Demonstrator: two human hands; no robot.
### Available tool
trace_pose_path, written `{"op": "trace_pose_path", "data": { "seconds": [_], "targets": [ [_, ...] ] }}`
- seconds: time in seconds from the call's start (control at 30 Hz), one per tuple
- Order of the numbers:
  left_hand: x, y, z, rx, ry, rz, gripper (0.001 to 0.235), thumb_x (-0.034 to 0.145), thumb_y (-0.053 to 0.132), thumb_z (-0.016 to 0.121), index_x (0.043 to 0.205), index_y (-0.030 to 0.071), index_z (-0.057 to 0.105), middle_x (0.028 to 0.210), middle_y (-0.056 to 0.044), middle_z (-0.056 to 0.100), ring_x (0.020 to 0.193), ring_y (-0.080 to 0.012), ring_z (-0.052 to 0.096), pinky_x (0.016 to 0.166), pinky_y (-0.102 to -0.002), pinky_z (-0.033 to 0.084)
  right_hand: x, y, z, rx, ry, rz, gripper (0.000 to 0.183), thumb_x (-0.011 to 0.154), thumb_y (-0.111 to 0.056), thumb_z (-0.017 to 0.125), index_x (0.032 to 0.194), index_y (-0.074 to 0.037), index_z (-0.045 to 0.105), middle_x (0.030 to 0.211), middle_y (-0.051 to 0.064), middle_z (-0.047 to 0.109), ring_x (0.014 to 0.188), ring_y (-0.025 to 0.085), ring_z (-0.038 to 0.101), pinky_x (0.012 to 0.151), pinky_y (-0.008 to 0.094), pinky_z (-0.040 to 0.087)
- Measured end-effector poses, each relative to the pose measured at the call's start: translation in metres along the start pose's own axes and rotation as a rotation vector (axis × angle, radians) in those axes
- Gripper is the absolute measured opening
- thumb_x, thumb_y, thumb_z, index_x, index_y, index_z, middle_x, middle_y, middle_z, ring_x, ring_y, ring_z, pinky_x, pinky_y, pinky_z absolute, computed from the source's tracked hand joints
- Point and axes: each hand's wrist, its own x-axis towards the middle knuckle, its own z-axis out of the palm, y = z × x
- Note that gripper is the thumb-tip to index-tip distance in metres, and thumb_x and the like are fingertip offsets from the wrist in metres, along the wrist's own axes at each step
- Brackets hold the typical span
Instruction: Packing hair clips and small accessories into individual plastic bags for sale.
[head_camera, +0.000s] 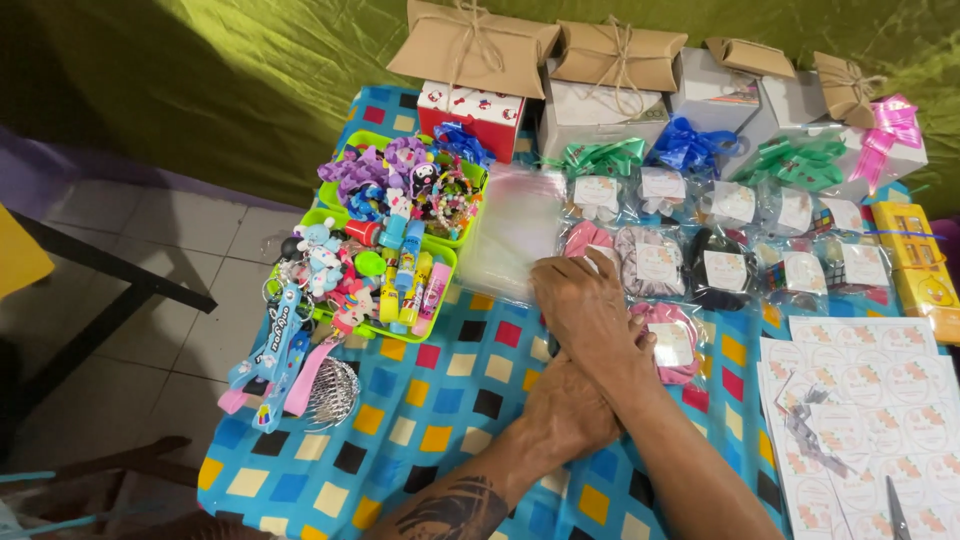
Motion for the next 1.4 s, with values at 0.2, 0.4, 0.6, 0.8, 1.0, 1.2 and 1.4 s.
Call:
{"op": "trace_pose_path", "data": {
  "seconds": [0.2, 0.4, 0.6, 0.8, 1.0, 1.2, 1.4],
  "targets": [
    [0.008, 0.004, -0.019, -0.148, 0.028, -0.022, 0.059, 0.105, 0.025, 0.048, 0.16, 0.005, 0.037, 0.154, -0.024, 0.052, 0.149, -0.0381, 0.043, 0.125, -0.052, 0.028, 0.005, 0.002, -0.014, 0.201, 0.105, 0.152, 0.014, 0.085, -0.005, 0.079, 0.089, -0.009, 0.066, 0.085, 0.007, 0.07, 0.082, 0.03, 0.066, 0.085, 0.047, 0.052],
    [0.011, 0.009, -0.035, -0.12, 0.409, 0.081, 0.025, 0.103, 0.013, 0.054, 0.1, -0.004, 0.072, 0.088, -0.024, 0.071, 0.077, -0.0393, 0.061, 0.069, -0.05, 0.044, 0.017, 0.003, -0.052, 0.229, 0.258, 0.175, 0.005, 0.096, -0.005, 0.071, 0.1, -0.004, 0.075, 0.099, 0.008, 0.078, 0.094, 0.026, 0.072, 0.087, 0.044, 0.056],
    [0.02, -0.021, -0.062, -1.507, 0.389, -0.692, 0.083, 0.096, 0.067, 0.026, 0.128, 0.001, 0.066, 0.114, -0.019, 0.074, 0.094, -0.0279, 0.072, 0.072, -0.036, 0.057, 0.002, 0.004, -0.105, 0.096, 0.22, 0.06, 0.005, 0.094, -0.001, 0.074, 0.099, -0.002, 0.071, 0.107, 0.014, 0.075, 0.099, 0.03, 0.071, 0.086, 0.043, 0.056],
    [0.014, -0.036, -0.114, -1.864, 0.007, -0.711, 0.068, 0.091, 0.048, 0.053, 0.141, 0.003, 0.058, 0.141, -0.019, 0.065, 0.128, -0.0353, 0.063, 0.104, -0.051, 0.055, -0.059, -0.019, -0.12, -0.01, 0.115, -0.198, 0.007, 0.094, -0.002, 0.072, 0.089, -0.006, 0.069, 0.106, 0.01, 0.074, 0.093, 0.023, 0.068, 0.096, 0.042, 0.052],
    [0.011, -0.025, -0.114, -1.544, -0.137, -0.646, 0.039, 0.098, 0.027, 0.059, 0.126, 0.002, 0.068, 0.122, -0.02, 0.077, 0.119, -0.0315, 0.074, 0.1, -0.042, 0.062, -0.075, -0.004, -0.145, 0.466, 0.08, 0.159, 0.03, 0.093, -0.035, 0.067, 0.102, -0.008, 0.075, 0.109, 0.009, 0.077, 0.101, 0.025, 0.073, 0.091, 0.04, 0.057],
    [0.006, -0.018, -0.087, -1.512, -0.31, -0.593, 0.032, 0.105, 0.016, 0.056, 0.129, 0.0, 0.069, 0.124, -0.024, 0.074, 0.12, -0.0364, 0.07, 0.094, -0.047, 0.06, -0.062, 0.035, -0.131, 1.121, -0.227, 0.872, 0.035, 0.093, -0.01, 0.07, 0.125, 0.005, 0.07, 0.086, 0.017, 0.075, 0.078, 0.025, 0.069, 0.072, 0.04, 0.059],
    [0.009, -0.015, -0.09, -1.279, -0.33, -0.694, 0.03, 0.1, 0.018, 0.064, 0.12, -0.002, 0.074, 0.109, -0.024, 0.078, 0.105, -0.0323, 0.077, 0.083, -0.04, 0.064, -0.071, 0.039, -0.124, 1.144, -0.134, 0.855, 0.012, 0.092, -0.01, 0.076, 0.096, 0.001, 0.08, 0.069, 0.01, 0.069, 0.068, 0.013, 0.059, 0.064, 0.029, 0.052]
  ]
}}
